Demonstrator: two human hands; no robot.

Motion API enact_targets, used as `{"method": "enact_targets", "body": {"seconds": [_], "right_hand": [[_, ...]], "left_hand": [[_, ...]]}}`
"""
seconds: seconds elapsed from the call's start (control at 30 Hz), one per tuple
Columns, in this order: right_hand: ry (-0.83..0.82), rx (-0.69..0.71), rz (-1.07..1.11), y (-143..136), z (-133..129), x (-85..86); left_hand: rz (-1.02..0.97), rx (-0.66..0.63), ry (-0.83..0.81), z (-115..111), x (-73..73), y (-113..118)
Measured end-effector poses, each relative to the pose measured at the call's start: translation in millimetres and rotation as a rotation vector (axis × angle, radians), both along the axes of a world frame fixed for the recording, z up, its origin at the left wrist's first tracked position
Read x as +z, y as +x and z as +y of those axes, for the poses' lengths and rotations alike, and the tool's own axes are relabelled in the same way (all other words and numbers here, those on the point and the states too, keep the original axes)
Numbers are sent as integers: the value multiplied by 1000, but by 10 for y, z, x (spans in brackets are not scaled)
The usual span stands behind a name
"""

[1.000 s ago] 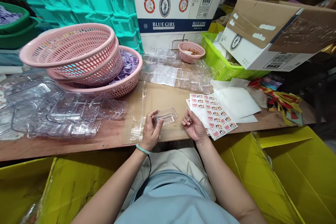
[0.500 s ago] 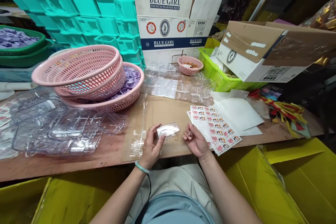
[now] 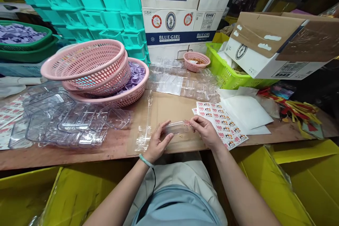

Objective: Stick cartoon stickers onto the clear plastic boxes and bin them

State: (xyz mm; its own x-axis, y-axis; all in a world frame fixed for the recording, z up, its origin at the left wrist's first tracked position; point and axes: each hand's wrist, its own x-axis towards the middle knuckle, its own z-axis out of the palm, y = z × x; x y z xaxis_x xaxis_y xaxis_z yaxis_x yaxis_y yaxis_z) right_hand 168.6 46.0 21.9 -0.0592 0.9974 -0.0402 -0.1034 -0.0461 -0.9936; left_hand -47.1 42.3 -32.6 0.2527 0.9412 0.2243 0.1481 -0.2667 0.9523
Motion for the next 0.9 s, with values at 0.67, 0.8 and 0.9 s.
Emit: {"method": "enact_targets", "body": {"seconds": [0.67, 0.8, 0.9], "right_hand": [[-57, 322, -509, -209, 197, 324], [-93, 315, -542, -237, 204, 361], [-113, 325, -555, -255, 223, 390]], "left_hand": [[-163, -99, -200, 73, 44, -31], [-175, -100, -207, 76, 44, -36], [-192, -115, -202, 83, 35, -41]]}}
